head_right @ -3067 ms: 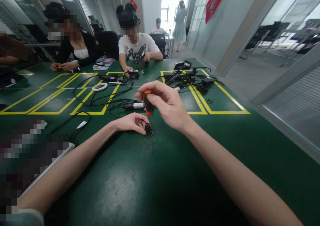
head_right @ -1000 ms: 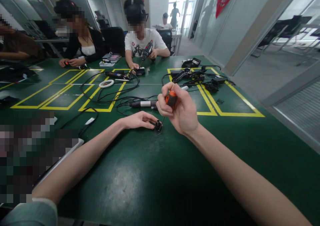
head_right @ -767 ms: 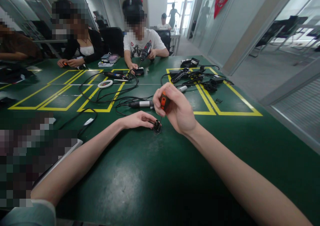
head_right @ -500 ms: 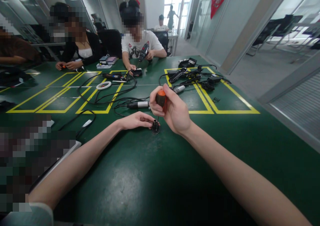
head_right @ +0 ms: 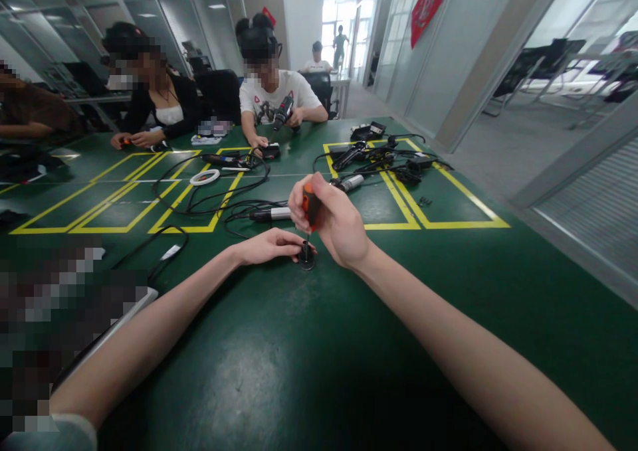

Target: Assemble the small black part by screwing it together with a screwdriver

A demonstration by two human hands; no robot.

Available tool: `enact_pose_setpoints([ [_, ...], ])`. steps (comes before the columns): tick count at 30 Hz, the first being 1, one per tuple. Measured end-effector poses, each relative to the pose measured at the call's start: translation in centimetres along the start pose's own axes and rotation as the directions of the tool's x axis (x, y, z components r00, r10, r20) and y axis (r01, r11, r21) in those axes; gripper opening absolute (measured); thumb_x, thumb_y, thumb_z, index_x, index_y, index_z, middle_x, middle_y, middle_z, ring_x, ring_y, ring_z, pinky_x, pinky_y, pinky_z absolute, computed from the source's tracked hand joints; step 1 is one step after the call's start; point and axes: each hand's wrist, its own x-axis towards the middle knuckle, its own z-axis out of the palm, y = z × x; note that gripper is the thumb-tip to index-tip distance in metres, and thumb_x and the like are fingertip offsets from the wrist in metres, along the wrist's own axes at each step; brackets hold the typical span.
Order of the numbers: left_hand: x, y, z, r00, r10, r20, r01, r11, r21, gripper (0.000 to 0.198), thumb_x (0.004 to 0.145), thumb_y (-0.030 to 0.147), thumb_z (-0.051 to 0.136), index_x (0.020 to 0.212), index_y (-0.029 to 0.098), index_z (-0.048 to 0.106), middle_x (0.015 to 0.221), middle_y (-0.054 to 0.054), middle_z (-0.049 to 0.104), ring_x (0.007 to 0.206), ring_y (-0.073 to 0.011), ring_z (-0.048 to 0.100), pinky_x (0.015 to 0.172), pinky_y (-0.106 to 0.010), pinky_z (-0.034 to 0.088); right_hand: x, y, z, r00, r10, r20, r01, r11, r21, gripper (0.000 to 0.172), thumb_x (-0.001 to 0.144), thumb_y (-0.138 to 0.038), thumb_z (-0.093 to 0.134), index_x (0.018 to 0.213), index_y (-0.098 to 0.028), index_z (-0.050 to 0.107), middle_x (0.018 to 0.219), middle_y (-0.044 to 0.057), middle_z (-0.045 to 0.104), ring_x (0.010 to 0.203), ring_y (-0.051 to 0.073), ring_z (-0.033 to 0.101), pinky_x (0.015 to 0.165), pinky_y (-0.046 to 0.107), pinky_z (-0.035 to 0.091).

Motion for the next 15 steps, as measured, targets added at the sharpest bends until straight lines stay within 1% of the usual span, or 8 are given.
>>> enact_pose_setpoints([
  [4,-0.03,0.19,0.06,0.999,-0.028,0.026,0.027,0.999,0.026,0.029,0.093,0.027,0.07,0.119,0.015,0.078,0.117,-0.009,0.076,0.095,-0.0146,0.067,0.091,-0.028,0.054,0.02,0.19,-0.07,1.0,0.011,0.003,-0.011,1.0,0.025,0.048,0.094,-0.062,0.065,0.072,-0.021,0.054,0.057,-0.006,0.036,0.049,0.01,0.028,0.046,0.025,0.024],
  [7,-0.18,0.29,0.08,0.998,-0.035,0.043,0.035,0.999,0.003,0.032,0.087,0.018,0.072,0.119,0.016,0.076,0.118,-0.007,0.076,0.102,-0.0158,0.068,0.095,-0.029,0.052,-0.25,0.55,-0.06,1.0,-0.016,0.026,0.015,0.998,0.062,0.042,0.094,-0.059,0.064,0.078,-0.023,0.052,0.054,-0.008,0.034,0.047,0.009,0.023,0.046,0.024,0.02],
  [9,-0.27,0.3,0.17,0.998,-0.037,0.049,0.037,0.999,-0.007,0.038,0.081,0.015,0.077,0.119,0.016,0.075,0.117,-0.007,0.076,0.101,-0.0156,0.069,0.095,-0.029,0.052,-0.43,0.71,-0.05,0.999,-0.02,0.035,0.017,0.996,0.091,0.036,0.094,-0.055,0.064,0.082,-0.024,0.049,0.053,-0.009,0.035,0.046,0.009,0.022,0.046,0.023,0.02],
  [12,-0.29,0.2,0.51,0.999,-0.037,0.026,0.037,0.999,0.021,0.044,0.075,0.021,0.085,0.116,0.015,0.072,0.114,-0.007,0.075,0.09,-0.0134,0.069,0.086,-0.028,0.055,-0.43,0.74,-0.15,1.0,-0.015,0.021,0.013,0.995,0.104,0.032,0.092,-0.048,0.065,0.081,-0.024,0.046,0.054,-0.009,0.039,0.047,0.009,0.026,0.047,0.022,0.022],
  [15,-0.18,-0.01,0.99,1.0,-0.021,-0.015,0.022,0.998,0.051,0.051,0.067,0.028,0.092,0.11,0.015,0.07,0.111,-0.007,0.073,0.082,-0.0121,0.068,0.078,-0.026,0.056,-0.12,0.63,-0.37,1.0,-0.02,0.004,0.019,0.997,0.078,0.031,0.092,-0.047,0.063,0.078,-0.022,0.051,0.06,-0.005,0.047,0.049,0.01,0.036,0.048,0.023,0.027],
])
